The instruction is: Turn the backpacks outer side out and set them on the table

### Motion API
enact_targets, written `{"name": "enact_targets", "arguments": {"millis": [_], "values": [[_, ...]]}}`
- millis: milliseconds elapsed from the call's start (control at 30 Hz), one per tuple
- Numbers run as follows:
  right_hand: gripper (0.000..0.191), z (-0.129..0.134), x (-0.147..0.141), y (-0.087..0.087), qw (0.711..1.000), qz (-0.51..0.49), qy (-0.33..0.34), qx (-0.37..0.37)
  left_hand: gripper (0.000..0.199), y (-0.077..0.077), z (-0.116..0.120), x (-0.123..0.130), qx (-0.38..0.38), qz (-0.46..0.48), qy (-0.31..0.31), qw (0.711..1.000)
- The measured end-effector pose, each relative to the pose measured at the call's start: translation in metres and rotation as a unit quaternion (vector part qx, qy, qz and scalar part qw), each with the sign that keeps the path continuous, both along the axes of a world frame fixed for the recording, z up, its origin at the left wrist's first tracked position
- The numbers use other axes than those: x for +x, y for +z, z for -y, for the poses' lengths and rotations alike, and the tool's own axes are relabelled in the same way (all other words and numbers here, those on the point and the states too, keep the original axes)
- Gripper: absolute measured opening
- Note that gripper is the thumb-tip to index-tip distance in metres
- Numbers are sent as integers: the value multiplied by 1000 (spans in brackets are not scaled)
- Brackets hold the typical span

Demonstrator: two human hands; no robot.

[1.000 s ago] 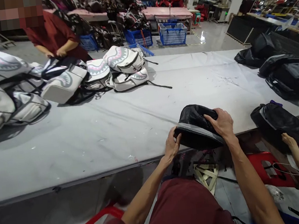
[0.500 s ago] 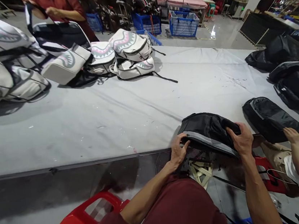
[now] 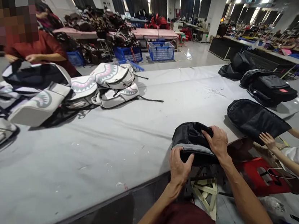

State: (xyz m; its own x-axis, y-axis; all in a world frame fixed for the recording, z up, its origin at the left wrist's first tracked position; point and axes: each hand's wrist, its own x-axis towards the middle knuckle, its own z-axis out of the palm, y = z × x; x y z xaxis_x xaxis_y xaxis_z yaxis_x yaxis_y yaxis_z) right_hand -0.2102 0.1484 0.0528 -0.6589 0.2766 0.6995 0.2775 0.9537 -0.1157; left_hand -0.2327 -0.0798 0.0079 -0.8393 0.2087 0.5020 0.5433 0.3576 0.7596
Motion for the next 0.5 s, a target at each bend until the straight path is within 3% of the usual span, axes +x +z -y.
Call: {"name": "enact_targets", "arguments": {"millis": [100,200,267,400,467,500], "values": [[40,3,-6,0,1000,6,-7,1,46,5,3,-1,-69,-87,-62,992],[42,-8,-15,-1,1000,20,-2,-12,60,-7,18,6,-181,-186,-216,941],[41,-20,-25,-1,999,32,-6,-21,70,-32,37,10,-257,-255,-310,879],[43,-40,-51,0,991,112,-45,-55,45,-107,82,4,-376,-335,-398,767],[43,-43,-63,-2,989,135,-34,-56,48,-130,94,-5,-488,-311,-411,704],[42,-42,-68,-4,990,128,-23,-47,53,-132,95,-9,-528,-269,-420,688]]}}
